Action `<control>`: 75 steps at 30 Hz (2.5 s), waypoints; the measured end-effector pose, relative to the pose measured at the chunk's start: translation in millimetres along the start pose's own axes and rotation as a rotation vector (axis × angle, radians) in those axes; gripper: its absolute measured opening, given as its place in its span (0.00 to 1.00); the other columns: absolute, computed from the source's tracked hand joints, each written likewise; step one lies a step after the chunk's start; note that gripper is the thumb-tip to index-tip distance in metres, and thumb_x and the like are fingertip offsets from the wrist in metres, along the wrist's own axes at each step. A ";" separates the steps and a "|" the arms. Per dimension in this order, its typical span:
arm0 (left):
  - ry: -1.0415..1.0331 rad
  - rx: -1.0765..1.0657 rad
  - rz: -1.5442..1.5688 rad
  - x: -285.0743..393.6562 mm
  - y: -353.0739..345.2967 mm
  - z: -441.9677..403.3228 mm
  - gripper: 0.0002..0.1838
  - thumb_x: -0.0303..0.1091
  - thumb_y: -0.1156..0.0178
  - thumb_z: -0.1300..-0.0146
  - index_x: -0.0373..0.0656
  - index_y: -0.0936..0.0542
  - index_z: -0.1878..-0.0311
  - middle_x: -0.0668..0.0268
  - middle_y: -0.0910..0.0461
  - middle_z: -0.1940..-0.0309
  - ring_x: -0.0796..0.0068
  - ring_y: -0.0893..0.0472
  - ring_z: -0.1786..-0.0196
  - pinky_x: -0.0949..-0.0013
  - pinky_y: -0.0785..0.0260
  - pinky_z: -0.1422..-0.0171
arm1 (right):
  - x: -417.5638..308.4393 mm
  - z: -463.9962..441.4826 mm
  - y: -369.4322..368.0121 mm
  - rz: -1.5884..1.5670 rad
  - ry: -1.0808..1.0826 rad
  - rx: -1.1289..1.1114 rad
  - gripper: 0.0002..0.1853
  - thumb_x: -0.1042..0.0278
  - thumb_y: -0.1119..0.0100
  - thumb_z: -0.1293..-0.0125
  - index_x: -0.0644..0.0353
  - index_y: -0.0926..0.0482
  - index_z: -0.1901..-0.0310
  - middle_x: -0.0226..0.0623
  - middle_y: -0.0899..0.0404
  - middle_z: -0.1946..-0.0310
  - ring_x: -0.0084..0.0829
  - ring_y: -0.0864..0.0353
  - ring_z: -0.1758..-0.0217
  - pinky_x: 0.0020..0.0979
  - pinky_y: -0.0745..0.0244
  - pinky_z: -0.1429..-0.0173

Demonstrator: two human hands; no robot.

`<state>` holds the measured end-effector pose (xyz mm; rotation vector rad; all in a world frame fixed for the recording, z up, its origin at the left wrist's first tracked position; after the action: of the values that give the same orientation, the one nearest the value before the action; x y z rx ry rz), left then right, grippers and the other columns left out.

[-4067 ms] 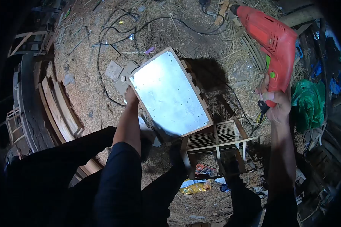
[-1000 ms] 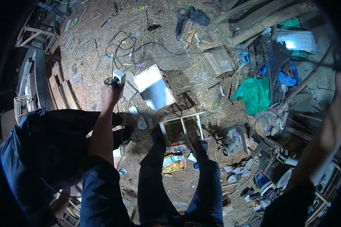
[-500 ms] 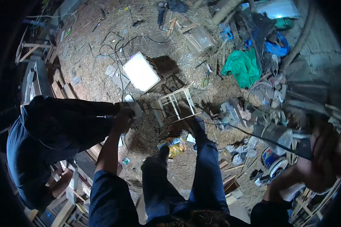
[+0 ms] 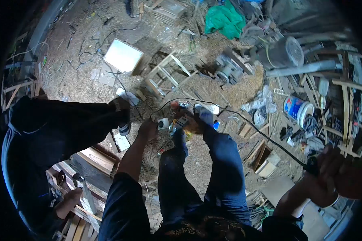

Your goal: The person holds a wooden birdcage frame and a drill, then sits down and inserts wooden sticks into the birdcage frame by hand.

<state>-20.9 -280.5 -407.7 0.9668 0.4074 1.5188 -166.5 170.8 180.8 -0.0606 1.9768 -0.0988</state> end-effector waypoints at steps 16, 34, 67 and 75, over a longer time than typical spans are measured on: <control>-0.137 0.066 -0.242 137.7 -255.6 -124.9 0.35 0.51 0.33 0.38 0.36 0.25 0.35 0.50 0.19 0.54 0.46 0.19 0.48 0.46 0.22 0.48 | 106.9 244.3 365.0 0.313 -0.323 0.597 0.20 0.73 0.43 0.56 0.60 0.35 0.57 0.33 0.39 0.77 0.30 0.38 0.67 0.42 0.42 0.36; 0.327 0.135 -0.125 96.3 -267.7 -244.3 0.29 0.48 0.35 0.35 0.43 0.22 0.36 0.53 0.23 0.38 0.48 0.26 0.35 0.45 0.35 0.30 | 282.0 394.3 483.2 0.175 -0.585 0.703 0.22 0.68 0.43 0.52 0.61 0.31 0.52 0.30 0.35 0.75 0.28 0.35 0.69 0.39 0.38 0.41; 0.265 0.603 0.147 -66.2 36.5 -159.1 0.19 0.45 0.44 0.23 0.37 0.17 0.52 0.50 0.14 0.64 0.46 0.14 0.56 0.48 0.25 0.52 | 316.2 392.2 273.3 -0.218 -0.839 0.394 0.20 0.76 0.40 0.57 0.60 0.29 0.58 0.35 0.29 0.72 0.34 0.27 0.69 0.40 0.30 0.48; 0.052 0.529 0.242 96.7 -2.2 -44.9 0.14 0.36 0.45 0.22 0.33 0.18 0.57 0.53 0.19 0.71 0.63 0.21 0.70 0.57 0.31 0.62 | 259.6 391.9 336.7 -0.291 -0.803 0.313 0.18 0.73 0.35 0.56 0.65 0.26 0.60 0.35 0.26 0.75 0.31 0.25 0.73 0.39 0.26 0.53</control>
<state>-46.2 -177.0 -403.3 1.4295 0.7772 1.6937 91.2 466.7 -243.9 -0.1571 1.1251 -0.4929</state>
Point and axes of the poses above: each hand's wrist, its own z-axis away from the middle knuckle, its own y-axis out of the back of the hand, x = y × z, the point moved 9 cm from there along -z, towards the middle knuckle
